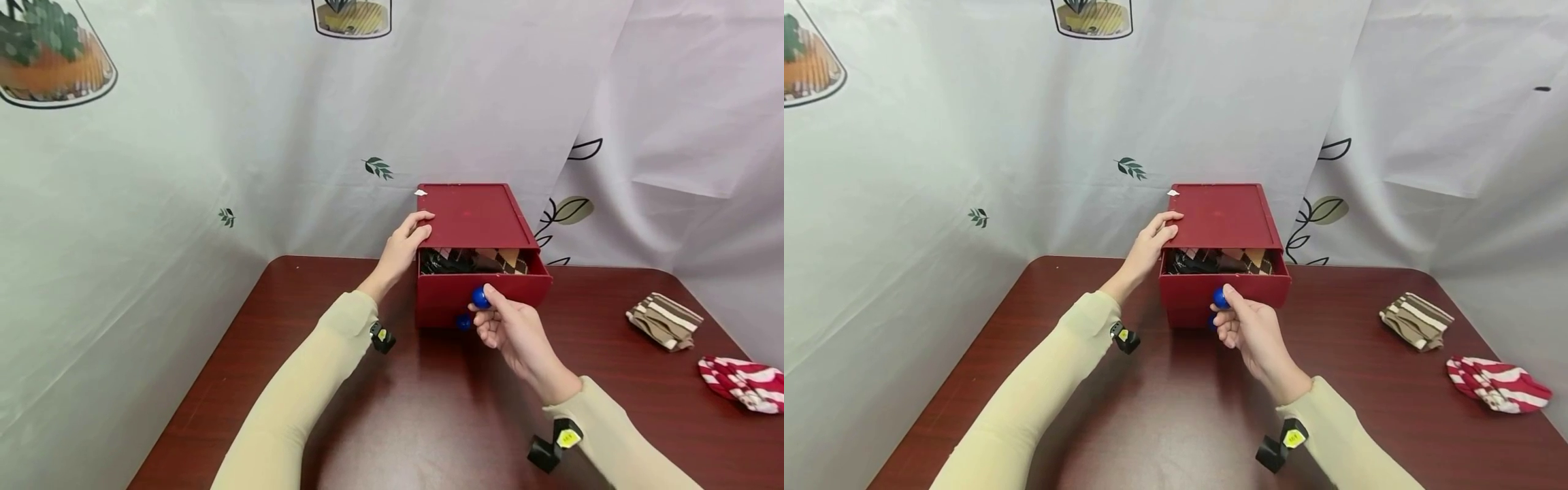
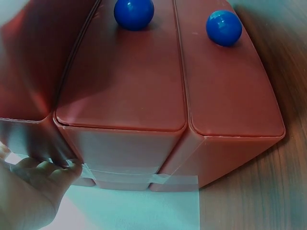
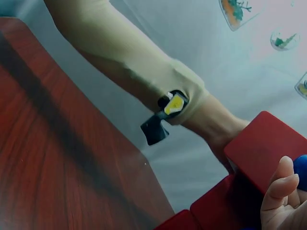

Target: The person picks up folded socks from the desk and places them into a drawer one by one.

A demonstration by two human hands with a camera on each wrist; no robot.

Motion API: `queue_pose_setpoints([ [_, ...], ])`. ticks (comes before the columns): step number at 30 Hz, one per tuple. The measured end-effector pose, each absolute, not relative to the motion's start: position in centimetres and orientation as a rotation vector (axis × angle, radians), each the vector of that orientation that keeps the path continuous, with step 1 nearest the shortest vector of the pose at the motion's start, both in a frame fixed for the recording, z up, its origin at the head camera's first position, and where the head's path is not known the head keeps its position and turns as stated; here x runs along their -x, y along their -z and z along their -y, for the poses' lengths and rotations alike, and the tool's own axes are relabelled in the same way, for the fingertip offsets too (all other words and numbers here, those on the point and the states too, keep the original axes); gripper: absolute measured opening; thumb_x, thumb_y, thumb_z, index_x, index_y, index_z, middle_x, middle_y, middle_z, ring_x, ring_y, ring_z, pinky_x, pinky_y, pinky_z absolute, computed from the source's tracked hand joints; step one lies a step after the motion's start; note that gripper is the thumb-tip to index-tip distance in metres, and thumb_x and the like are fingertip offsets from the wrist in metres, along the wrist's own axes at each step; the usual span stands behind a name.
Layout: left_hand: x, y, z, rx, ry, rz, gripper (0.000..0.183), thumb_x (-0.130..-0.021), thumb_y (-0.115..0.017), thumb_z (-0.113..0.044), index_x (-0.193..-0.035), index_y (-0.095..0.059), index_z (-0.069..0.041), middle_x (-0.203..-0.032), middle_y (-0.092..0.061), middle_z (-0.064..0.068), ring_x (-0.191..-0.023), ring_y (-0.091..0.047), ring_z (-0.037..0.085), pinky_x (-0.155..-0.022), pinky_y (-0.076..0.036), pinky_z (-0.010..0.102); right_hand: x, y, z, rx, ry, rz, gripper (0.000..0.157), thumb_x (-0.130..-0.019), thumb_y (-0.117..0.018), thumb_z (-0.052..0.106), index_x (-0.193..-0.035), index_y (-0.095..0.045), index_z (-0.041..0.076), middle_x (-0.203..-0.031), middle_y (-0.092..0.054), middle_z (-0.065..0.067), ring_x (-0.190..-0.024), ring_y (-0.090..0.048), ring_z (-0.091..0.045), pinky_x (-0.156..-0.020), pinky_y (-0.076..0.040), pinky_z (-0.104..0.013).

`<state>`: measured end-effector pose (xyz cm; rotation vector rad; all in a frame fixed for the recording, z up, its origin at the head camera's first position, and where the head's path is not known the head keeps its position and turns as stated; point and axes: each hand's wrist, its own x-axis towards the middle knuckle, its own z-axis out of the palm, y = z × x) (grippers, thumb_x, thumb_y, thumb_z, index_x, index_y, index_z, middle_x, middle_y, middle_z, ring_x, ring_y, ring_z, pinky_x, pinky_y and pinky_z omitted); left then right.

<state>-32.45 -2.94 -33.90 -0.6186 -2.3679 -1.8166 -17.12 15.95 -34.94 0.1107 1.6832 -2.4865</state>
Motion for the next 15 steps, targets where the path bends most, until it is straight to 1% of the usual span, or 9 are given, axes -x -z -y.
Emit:
queue_pose_setpoints([
  [2,32.4,33.8,2.9,0.620,1.835,2.378,0.030,-0.094,-0.049,-0.038,-0.122,-0.055,-0.031,-0.112,-0.057,-0.003,-0.090,-0.049,0.015,-0.077,-0.037,0.032,17.5,35.0,-16.0,-0.113,2.490,-1.690,0.040,-0.088,-0.060,0.040,-0.081,-0.070,0.002,-0.062,-0.061,-0.005,-0.048,-0.052,-0.012,-0.048,-0.045,-0.019],
  [4,32.3,33.6,3.0,0.624,1.855,2.391,0.029,-0.094,-0.049,-0.037,-0.122,-0.055,-0.030,-0.111,-0.056,-0.002,-0.087,-0.048,0.016,-0.075,-0.036,0.032,17.9,35.1,-16.0,-0.114,2.495,-1.699,0.040,-0.087,-0.061,0.040,-0.081,-0.070,0.002,-0.061,-0.061,-0.005,-0.048,-0.052,-0.011,-0.048,-0.045,-0.019],
  [9,30.6,32.0,3.1,0.637,1.854,2.413,0.031,-0.096,-0.047,-0.028,-0.126,-0.053,-0.020,-0.119,-0.055,0.002,-0.098,-0.048,0.015,-0.082,-0.037,0.032,18.7,35.2,-16.1,-0.099,2.504,-1.719,0.042,-0.087,-0.061,0.041,-0.082,-0.069,0.001,-0.061,-0.061,-0.005,-0.048,-0.052,-0.011,-0.048,-0.045,-0.019],
  [11,29.9,31.4,3.0,0.632,1.848,2.410,0.032,-0.096,-0.046,-0.025,-0.126,-0.052,-0.016,-0.117,-0.056,0.004,-0.096,-0.049,0.016,-0.082,-0.037,0.032,19.1,35.3,-16.1,-0.086,2.506,-1.732,0.042,-0.087,-0.061,0.041,-0.082,-0.069,0.000,-0.061,-0.061,-0.005,-0.049,-0.052,-0.011,-0.048,-0.045,-0.019],
  [15,31.1,32.7,2.9,0.626,1.843,2.375,0.030,-0.095,-0.047,-0.033,-0.122,-0.055,-0.024,-0.111,-0.058,-0.001,-0.091,-0.051,0.015,-0.079,-0.039,0.032,19.9,35.3,-16.1,-0.066,2.508,-1.775,0.043,-0.086,-0.061,0.041,-0.083,-0.068,-0.001,-0.062,-0.061,-0.005,-0.049,-0.052,-0.012,-0.047,-0.045,-0.019],
])
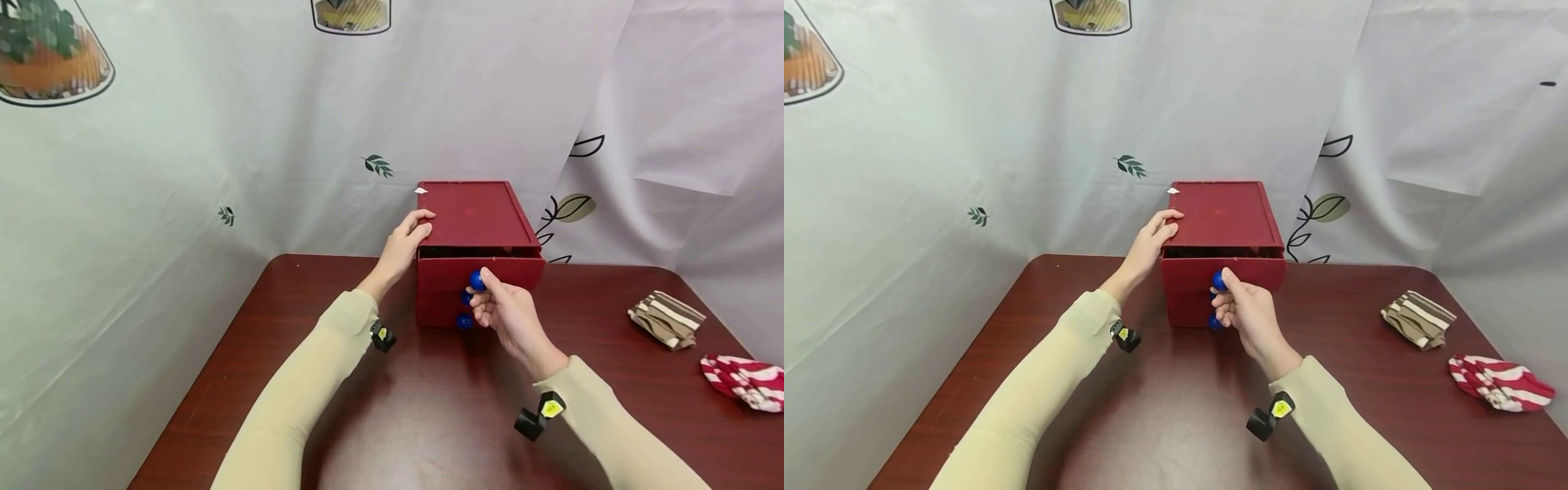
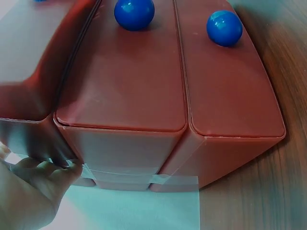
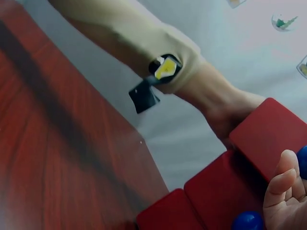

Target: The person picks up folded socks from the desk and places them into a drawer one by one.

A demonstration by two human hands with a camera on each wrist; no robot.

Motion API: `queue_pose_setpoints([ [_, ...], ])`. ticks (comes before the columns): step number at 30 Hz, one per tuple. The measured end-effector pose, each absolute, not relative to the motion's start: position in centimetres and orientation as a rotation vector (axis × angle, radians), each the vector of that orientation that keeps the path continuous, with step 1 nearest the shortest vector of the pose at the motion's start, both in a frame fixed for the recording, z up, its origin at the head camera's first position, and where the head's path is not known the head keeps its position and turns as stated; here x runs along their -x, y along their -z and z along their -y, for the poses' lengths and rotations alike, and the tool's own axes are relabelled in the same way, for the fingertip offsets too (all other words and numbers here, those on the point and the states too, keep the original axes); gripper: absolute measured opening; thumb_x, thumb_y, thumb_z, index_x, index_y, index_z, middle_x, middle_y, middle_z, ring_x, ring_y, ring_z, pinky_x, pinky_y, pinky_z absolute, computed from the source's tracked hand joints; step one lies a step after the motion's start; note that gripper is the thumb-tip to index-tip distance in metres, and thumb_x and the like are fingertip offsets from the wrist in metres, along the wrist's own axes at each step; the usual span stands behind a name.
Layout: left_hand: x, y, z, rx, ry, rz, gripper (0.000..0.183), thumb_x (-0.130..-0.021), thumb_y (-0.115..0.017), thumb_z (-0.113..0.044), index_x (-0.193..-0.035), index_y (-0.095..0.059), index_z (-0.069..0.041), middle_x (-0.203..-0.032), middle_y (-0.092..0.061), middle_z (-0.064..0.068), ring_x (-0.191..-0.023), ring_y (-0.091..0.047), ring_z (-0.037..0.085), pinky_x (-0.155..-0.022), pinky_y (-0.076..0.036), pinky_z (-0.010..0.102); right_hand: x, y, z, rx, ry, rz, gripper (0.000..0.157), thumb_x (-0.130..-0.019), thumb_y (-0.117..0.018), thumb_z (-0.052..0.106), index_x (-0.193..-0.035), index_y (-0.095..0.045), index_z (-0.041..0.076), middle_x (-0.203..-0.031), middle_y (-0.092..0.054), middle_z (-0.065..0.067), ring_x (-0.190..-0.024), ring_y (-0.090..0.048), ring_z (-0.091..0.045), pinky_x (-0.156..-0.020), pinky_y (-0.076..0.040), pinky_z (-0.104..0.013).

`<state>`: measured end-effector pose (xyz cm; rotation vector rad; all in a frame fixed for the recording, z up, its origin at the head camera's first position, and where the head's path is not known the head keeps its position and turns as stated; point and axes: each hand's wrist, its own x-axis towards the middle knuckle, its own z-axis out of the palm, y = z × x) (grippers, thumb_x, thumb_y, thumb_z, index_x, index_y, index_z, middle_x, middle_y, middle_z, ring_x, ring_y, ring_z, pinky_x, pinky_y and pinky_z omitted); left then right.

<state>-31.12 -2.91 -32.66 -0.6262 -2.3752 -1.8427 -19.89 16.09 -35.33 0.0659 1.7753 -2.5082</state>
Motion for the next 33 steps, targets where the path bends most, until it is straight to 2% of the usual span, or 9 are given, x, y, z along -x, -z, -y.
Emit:
queue_pose_setpoints([
  [3,32.3,33.8,2.8,0.627,1.845,2.352,0.026,-0.093,-0.048,-0.037,-0.117,-0.056,-0.030,-0.109,-0.059,-0.005,-0.090,-0.053,0.015,-0.079,-0.041,0.033,20.4,35.3,-16.1,-0.060,2.506,-1.792,0.044,-0.086,-0.061,0.042,-0.083,-0.069,-0.001,-0.062,-0.061,-0.005,-0.050,-0.052,-0.012,-0.048,-0.045,-0.019],
  [8,32.2,33.5,2.7,0.610,1.806,2.367,0.024,-0.093,-0.047,-0.034,-0.115,-0.057,-0.029,-0.105,-0.059,-0.003,-0.089,-0.052,0.015,-0.080,-0.040,0.034,21.1,35.2,-16.3,-0.063,2.513,-1.769,0.044,-0.086,-0.062,0.042,-0.084,-0.069,-0.002,-0.062,-0.061,-0.005,-0.051,-0.052,-0.012,-0.049,-0.046,-0.019],
  [13,32.1,33.3,2.5,0.596,1.742,2.403,0.025,-0.094,-0.045,-0.033,-0.115,-0.058,-0.031,-0.111,-0.058,-0.005,-0.098,-0.051,0.012,-0.086,-0.039,0.035,21.8,35.2,-16.4,-0.087,2.519,-1.715,0.043,-0.085,-0.063,0.041,-0.084,-0.069,-0.002,-0.063,-0.061,-0.006,-0.051,-0.053,-0.012,-0.050,-0.046,-0.020],
  [23,32.2,33.4,2.5,0.614,1.730,2.404,0.027,-0.094,-0.043,-0.031,-0.116,-0.060,-0.029,-0.115,-0.059,-0.004,-0.099,-0.052,0.012,-0.086,-0.040,0.035,22.5,35.2,-16.5,-0.095,2.513,-1.705,0.044,-0.085,-0.063,0.043,-0.085,-0.069,-0.001,-0.065,-0.062,-0.007,-0.052,-0.054,-0.014,-0.051,-0.048,-0.021],
  [30,32.0,33.3,2.6,0.599,1.722,2.413,0.027,-0.094,-0.043,-0.031,-0.116,-0.059,-0.030,-0.118,-0.057,-0.004,-0.101,-0.051,0.013,-0.087,-0.039,0.036,22.2,36.3,-16.8,0.004,2.526,-1.652,0.046,-0.092,-0.052,0.043,-0.090,-0.066,-0.001,-0.070,-0.062,-0.008,-0.056,-0.056,-0.015,-0.053,-0.048,-0.022],
  [33,32.0,33.2,2.6,0.594,1.718,2.418,0.027,-0.094,-0.043,-0.032,-0.116,-0.059,-0.031,-0.120,-0.056,-0.005,-0.103,-0.050,0.013,-0.087,-0.039,0.037,22.1,37.0,-17.0,-0.016,2.528,-1.683,0.046,-0.093,-0.050,0.042,-0.087,-0.066,-0.001,-0.068,-0.061,-0.007,-0.054,-0.056,-0.015,-0.052,-0.047,-0.023],
])
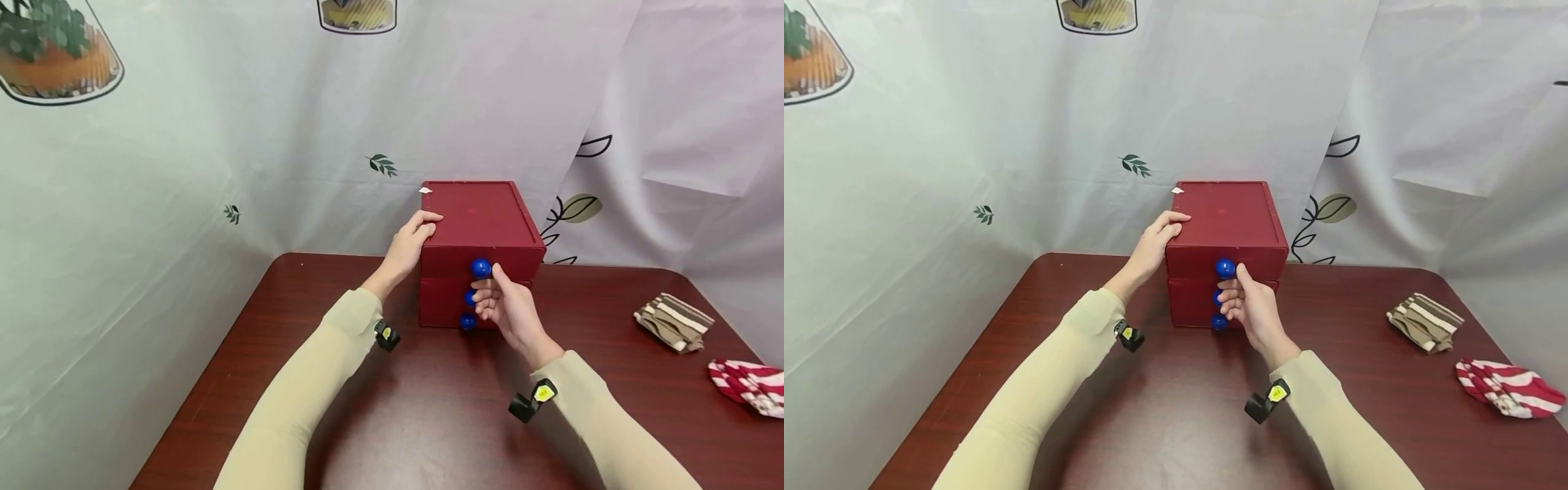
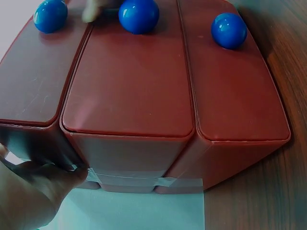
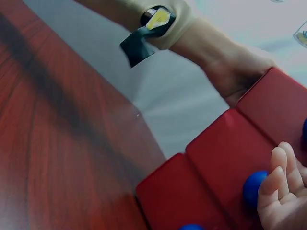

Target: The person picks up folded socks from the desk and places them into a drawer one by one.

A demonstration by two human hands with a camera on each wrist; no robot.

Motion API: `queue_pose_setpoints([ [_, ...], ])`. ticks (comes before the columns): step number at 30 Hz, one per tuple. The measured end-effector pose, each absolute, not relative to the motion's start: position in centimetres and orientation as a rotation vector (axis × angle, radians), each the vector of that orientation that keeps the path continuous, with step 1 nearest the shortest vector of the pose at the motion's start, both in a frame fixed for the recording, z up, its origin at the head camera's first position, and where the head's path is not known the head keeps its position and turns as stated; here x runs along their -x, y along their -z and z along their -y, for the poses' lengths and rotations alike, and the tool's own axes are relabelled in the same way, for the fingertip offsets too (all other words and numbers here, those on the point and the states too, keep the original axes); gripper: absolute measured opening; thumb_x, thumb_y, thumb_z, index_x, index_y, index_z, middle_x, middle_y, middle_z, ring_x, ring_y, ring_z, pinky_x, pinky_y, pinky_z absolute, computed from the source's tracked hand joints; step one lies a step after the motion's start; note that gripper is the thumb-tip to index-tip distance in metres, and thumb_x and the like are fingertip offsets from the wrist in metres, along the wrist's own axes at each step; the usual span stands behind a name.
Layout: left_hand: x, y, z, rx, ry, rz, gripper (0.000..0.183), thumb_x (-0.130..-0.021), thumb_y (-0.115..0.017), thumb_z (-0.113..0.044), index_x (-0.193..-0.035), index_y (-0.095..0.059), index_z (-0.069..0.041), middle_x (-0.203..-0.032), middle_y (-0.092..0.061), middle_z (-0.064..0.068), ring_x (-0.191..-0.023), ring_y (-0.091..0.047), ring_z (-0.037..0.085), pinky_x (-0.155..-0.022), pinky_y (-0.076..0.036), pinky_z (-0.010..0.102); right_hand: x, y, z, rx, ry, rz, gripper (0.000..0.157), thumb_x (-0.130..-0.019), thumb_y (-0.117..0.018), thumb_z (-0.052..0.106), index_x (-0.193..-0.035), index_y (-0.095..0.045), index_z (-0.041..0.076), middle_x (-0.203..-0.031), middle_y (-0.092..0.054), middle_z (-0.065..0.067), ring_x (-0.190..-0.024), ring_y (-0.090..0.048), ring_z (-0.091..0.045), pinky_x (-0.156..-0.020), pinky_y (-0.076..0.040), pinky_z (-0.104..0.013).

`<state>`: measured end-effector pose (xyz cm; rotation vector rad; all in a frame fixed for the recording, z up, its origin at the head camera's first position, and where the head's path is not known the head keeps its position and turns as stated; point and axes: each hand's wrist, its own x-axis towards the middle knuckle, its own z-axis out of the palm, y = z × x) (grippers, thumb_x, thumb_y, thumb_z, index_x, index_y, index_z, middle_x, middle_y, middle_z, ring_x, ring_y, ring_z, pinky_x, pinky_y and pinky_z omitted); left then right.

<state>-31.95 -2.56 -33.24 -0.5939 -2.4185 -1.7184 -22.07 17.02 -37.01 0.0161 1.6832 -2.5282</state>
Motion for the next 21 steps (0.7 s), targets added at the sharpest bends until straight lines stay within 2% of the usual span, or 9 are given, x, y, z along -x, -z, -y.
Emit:
queue_pose_setpoints([
  [7,32.2,33.3,2.4,0.602,1.724,2.408,0.027,-0.094,-0.043,-0.034,-0.116,-0.059,-0.031,-0.122,-0.055,-0.004,-0.104,-0.050,0.013,-0.088,-0.038,0.037,22.1,38.8,-16.9,-0.251,2.406,-2.017,0.040,-0.087,-0.062,0.040,-0.070,-0.060,0.003,-0.055,-0.055,-0.003,-0.045,-0.055,-0.013,-0.045,-0.046,-0.022],
  [9,32.3,33.4,2.4,0.602,1.734,2.403,0.027,-0.094,-0.043,-0.033,-0.116,-0.059,-0.031,-0.122,-0.055,-0.004,-0.104,-0.050,0.014,-0.088,-0.039,0.037,22.1,39.2,-16.7,-0.293,2.291,-2.129,0.044,-0.085,-0.064,0.043,-0.074,-0.059,0.000,-0.055,-0.054,-0.003,-0.045,-0.055,-0.013,-0.046,-0.046,-0.024],
  [15,32.2,33.5,2.5,0.595,1.741,2.411,0.027,-0.094,-0.042,-0.034,-0.117,-0.058,-0.032,-0.122,-0.055,-0.004,-0.104,-0.050,0.014,-0.088,-0.039,0.037,22.3,39.9,-16.1,-0.306,2.127,-2.145,0.063,-0.085,-0.061,0.049,-0.098,-0.060,-0.012,-0.062,-0.059,-0.003,-0.052,-0.056,-0.013,-0.050,-0.048,-0.025],
  [21,32.1,33.4,2.5,0.592,1.751,2.410,0.028,-0.095,-0.042,-0.034,-0.117,-0.059,-0.031,-0.122,-0.056,-0.004,-0.103,-0.051,0.014,-0.087,-0.039,0.037,22.5,39.9,-15.6,-0.336,2.242,-1.950,0.060,-0.086,-0.062,0.044,-0.106,-0.057,-0.012,-0.064,-0.063,-0.004,-0.053,-0.057,-0.012,-0.051,-0.047,-0.023],
])
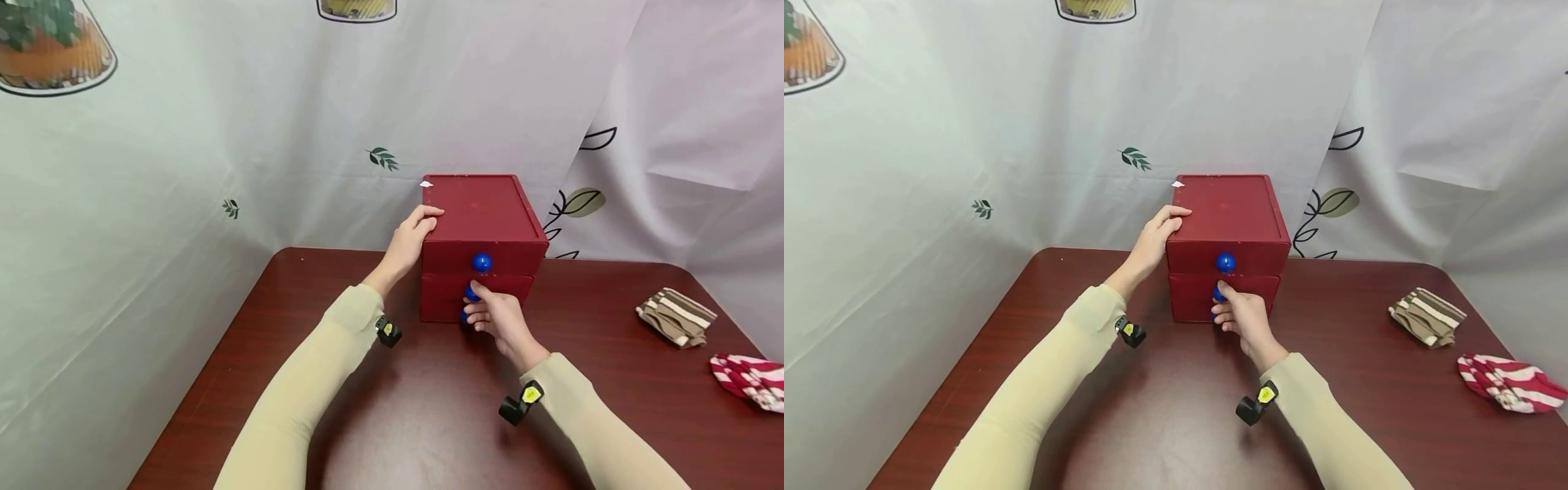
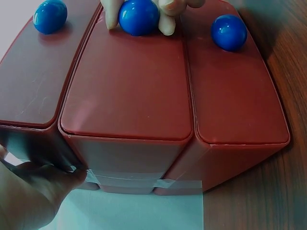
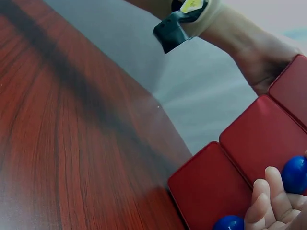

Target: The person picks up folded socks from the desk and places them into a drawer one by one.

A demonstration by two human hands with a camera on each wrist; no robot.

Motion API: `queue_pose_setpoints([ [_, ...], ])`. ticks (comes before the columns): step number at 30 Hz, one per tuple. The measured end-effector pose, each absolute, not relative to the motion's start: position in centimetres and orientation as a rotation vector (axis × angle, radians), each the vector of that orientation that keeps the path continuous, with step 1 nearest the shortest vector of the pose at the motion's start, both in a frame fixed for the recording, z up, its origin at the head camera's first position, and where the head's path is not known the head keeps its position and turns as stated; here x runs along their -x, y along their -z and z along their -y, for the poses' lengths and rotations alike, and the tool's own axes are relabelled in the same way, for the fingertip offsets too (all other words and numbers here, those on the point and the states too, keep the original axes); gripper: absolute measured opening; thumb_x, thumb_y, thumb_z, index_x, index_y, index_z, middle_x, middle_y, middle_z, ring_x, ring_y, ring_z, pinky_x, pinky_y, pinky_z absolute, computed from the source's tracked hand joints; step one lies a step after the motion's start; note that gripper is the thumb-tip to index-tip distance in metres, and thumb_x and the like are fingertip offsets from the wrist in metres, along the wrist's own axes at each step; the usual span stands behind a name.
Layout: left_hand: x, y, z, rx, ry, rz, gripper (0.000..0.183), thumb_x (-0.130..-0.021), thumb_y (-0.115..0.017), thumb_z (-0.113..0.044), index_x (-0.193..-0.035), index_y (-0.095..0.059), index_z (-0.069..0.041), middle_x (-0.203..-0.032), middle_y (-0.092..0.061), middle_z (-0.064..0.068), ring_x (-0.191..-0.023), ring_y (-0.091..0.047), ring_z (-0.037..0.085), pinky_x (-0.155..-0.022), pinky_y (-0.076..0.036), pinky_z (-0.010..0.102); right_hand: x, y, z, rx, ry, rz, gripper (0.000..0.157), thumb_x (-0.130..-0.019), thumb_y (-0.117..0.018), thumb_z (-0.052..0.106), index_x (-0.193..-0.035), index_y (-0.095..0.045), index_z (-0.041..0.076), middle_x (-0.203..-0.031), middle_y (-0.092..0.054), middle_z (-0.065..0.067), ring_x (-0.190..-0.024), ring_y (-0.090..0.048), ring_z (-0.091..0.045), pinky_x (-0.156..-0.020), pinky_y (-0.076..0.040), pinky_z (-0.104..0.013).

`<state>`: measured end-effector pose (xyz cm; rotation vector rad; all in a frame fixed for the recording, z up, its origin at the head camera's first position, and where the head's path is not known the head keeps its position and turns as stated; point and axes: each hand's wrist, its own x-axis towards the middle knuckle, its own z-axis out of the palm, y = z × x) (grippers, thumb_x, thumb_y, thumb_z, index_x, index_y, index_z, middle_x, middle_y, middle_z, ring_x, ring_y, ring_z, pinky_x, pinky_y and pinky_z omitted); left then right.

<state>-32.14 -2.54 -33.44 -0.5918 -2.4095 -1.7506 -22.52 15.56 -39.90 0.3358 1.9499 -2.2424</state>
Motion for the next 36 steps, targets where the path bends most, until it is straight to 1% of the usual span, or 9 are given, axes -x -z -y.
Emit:
queue_pose_setpoints([
  [6,32.1,33.2,2.6,0.585,1.764,2.403,0.027,-0.094,-0.043,-0.035,-0.117,-0.058,-0.032,-0.120,-0.055,-0.004,-0.101,-0.051,0.015,-0.086,-0.040,0.038,22.6,39.8,-15.4,-0.344,2.319,-1.887,0.050,-0.087,-0.062,0.038,-0.098,-0.060,-0.011,-0.060,-0.061,-0.004,-0.048,-0.055,-0.012,-0.048,-0.046,-0.022],
  [13,32.2,33.0,2.6,0.601,1.771,2.388,0.027,-0.095,-0.043,-0.033,-0.116,-0.058,-0.032,-0.122,-0.054,-0.004,-0.105,-0.049,0.014,-0.088,-0.039,0.038,21.8,39.5,-15.4,-0.331,2.312,-1.914,0.056,-0.085,-0.065,0.040,-0.100,-0.059,-0.013,-0.061,-0.061,-0.004,-0.048,-0.054,-0.012,-0.048,-0.047,-0.022],
  [22,32.3,32.9,2.7,0.593,1.767,2.404,0.027,-0.095,-0.042,-0.035,-0.117,-0.058,-0.032,-0.125,-0.053,-0.005,-0.107,-0.048,0.013,-0.090,-0.038,0.039,20.6,39.8,-15.6,-0.334,2.303,-1.925,0.053,-0.084,-0.065,0.041,-0.097,-0.060,-0.010,-0.062,-0.061,-0.005,-0.049,-0.054,-0.013,-0.048,-0.046,-0.022],
  [30,32.3,33.2,2.6,0.583,1.761,2.411,0.026,-0.095,-0.042,-0.034,-0.116,-0.058,-0.033,-0.125,-0.053,-0.005,-0.107,-0.048,0.013,-0.089,-0.038,0.039,19.2,40.4,-15.7,-0.317,2.307,-1.917,0.054,-0.085,-0.065,0.040,-0.096,-0.061,-0.012,-0.062,-0.061,-0.005,-0.049,-0.054,-0.013,-0.048,-0.046,-0.023],
  [36,32.2,33.5,2.5,0.583,1.759,2.412,0.026,-0.094,-0.043,-0.035,-0.115,-0.058,-0.034,-0.124,-0.053,-0.005,-0.106,-0.049,0.014,-0.089,-0.038,0.039,18.3,40.7,-15.6,-0.325,2.323,-1.918,0.049,-0.085,-0.065,0.039,-0.090,-0.064,-0.010,-0.062,-0.061,-0.006,-0.049,-0.053,-0.014,-0.048,-0.046,-0.023],
])
